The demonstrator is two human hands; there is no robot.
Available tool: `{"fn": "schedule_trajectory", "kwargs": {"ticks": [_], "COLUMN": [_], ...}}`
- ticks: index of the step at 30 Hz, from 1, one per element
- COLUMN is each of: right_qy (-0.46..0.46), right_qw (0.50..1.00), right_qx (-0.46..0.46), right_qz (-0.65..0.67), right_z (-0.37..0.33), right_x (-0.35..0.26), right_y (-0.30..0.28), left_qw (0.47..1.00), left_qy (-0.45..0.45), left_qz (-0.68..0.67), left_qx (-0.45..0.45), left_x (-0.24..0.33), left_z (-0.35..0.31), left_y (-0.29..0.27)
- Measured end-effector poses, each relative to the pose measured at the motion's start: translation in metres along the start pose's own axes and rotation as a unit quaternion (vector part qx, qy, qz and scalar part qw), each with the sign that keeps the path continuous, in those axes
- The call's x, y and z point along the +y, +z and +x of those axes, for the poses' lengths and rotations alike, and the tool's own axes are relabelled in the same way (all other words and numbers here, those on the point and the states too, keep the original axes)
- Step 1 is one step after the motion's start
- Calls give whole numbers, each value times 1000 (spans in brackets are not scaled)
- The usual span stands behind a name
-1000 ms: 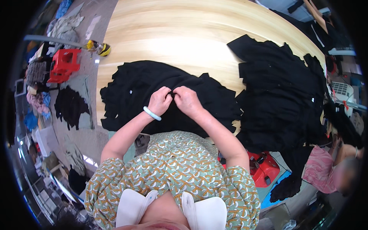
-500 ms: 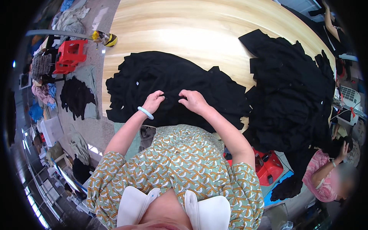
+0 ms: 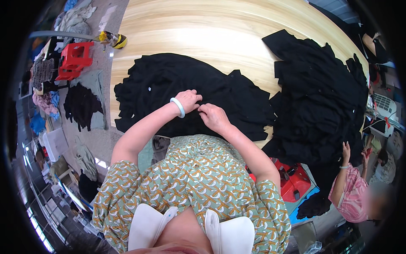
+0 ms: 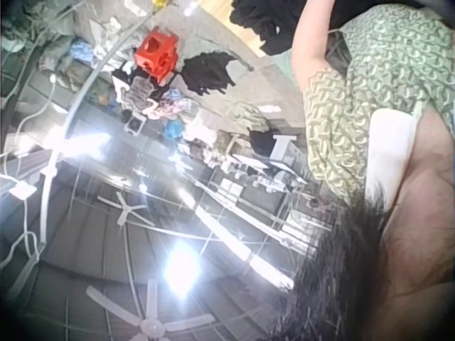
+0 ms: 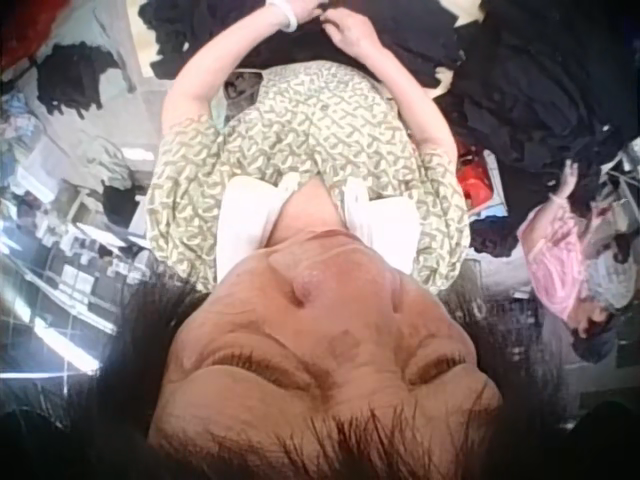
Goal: Inspect and button black garments on a table.
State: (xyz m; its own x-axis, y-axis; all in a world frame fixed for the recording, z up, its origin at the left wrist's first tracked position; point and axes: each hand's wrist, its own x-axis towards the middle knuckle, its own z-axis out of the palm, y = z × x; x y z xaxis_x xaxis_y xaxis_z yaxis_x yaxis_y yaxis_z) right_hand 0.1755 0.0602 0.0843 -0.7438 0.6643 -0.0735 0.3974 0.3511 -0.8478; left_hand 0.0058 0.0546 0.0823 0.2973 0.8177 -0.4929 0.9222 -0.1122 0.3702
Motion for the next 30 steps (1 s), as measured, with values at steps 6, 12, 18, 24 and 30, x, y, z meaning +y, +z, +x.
{"fn": "schedule_trajectory", "kwargs": {"ticks": [6, 12, 18, 24, 30], "right_qy": [116, 161, 148, 107, 82], "right_qw": [965, 890, 929, 986, 994], "right_qx": [-10, 5, 61, 89, 66], "right_qz": [233, 426, 333, 97, -37], "right_z": [2, 17, 19, 28, 32], "right_x": [-15, -15, -10, -21, -23], "right_y": [-14, -20, -16, -30, -29], "left_qw": [895, 508, 623, 821, 882], "left_qy": [-106, -260, -157, -171, -146], "left_qz": [-422, -810, -764, -533, -420], "left_qx": [98, 138, 66, 113, 156], "left_x": [-14, 2, -5, -7, 6], "left_z": [-2, -15, -20, -10, -9], "left_y": [11, -9, -2, -4, -9]}}
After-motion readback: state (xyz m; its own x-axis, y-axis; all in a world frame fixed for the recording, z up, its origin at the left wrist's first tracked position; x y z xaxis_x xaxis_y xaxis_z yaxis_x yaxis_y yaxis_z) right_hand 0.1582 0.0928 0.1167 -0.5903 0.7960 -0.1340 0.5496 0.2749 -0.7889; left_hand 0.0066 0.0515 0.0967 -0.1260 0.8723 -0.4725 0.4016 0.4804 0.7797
